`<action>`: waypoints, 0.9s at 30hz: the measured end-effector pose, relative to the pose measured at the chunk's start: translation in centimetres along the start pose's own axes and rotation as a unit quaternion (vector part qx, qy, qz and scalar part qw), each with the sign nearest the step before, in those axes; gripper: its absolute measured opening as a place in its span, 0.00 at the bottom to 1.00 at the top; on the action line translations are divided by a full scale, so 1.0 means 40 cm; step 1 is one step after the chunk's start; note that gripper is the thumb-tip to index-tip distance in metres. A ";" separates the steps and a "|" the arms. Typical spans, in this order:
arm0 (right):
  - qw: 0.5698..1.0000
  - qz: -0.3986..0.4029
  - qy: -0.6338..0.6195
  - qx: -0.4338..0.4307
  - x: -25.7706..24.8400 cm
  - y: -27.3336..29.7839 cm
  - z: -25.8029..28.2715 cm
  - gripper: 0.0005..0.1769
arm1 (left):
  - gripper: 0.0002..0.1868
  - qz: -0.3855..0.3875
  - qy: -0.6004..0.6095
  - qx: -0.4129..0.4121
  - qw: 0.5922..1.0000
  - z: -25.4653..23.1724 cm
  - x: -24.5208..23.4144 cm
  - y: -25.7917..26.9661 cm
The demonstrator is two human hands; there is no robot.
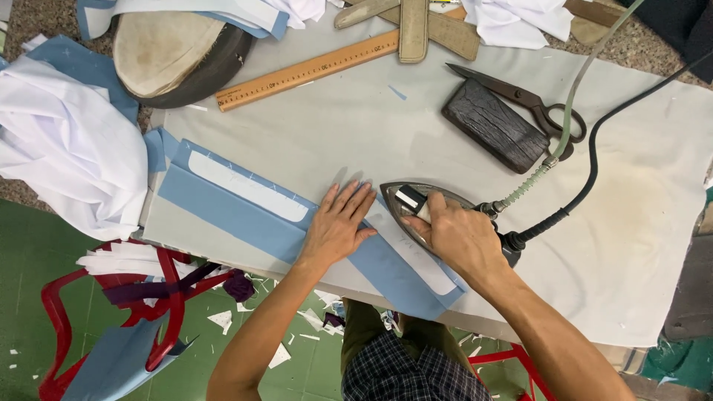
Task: The person irons small rectangular pieces of white and blue fabric on a work table. They fold the fabric, use a steam iron to press it, and place a black rectangular object on top of the fabric while ironing. The person handles the fabric one piece at a time, moving finished pieces aside.
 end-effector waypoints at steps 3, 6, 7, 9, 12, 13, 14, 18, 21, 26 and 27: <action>1.000 -0.004 0.009 -0.001 -0.004 -0.007 0.006 0.30 | 0.41 0.022 0.002 -0.026 0.999 0.025 0.030 0.013; 1.000 0.008 0.012 -0.005 -0.007 -0.018 0.011 0.31 | 0.43 0.021 0.005 -0.035 0.999 0.027 0.016 0.005; 1.000 0.010 0.013 -0.006 -0.007 -0.020 0.013 0.31 | 0.43 0.022 0.006 -0.036 0.999 0.027 0.015 0.004; 1.000 0.017 0.010 -0.001 -0.008 -0.025 0.015 0.32 | 0.44 0.022 0.007 -0.048 0.999 0.030 0.013 0.002; 1.000 0.012 0.012 -0.002 -0.029 -0.028 0.032 0.32 | 0.44 0.005 0.008 -0.052 0.999 0.028 0.013 0.003; 1.000 0.013 0.013 -0.003 -0.029 -0.031 0.033 0.32 | 0.44 0.005 0.009 -0.053 0.999 0.029 0.016 0.004; 1.000 0.010 0.012 -0.003 -0.031 -0.035 0.034 0.31 | 0.44 0.002 0.009 -0.050 0.999 0.030 0.018 0.004; 1.000 -0.001 0.021 -0.009 -0.026 -0.045 0.042 0.29 | 0.44 -0.008 0.026 -0.045 0.999 0.030 0.010 0.005; 0.999 -0.014 0.031 -0.026 -0.043 -0.056 0.059 0.27 | 0.43 -0.010 0.033 -0.044 0.998 0.030 0.004 0.002; 0.998 -0.020 0.030 -0.049 -0.040 -0.072 0.081 0.24 | 0.44 -0.022 0.052 -0.031 0.998 0.061 -0.006 0.000; 0.998 -0.023 0.031 -0.056 -0.040 -0.076 0.078 0.24 | 0.45 -0.029 0.060 -0.028 0.997 0.071 -0.029 -0.020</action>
Point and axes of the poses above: each hand's wrist, its own y-axis away from the middle knuckle, its own x-axis out of the palm, z = x × y, the point moved 4 cm from there along -y, towards the middle knuckle, and after that the axes turned 2 degrees about x, right-handed, at the moved point
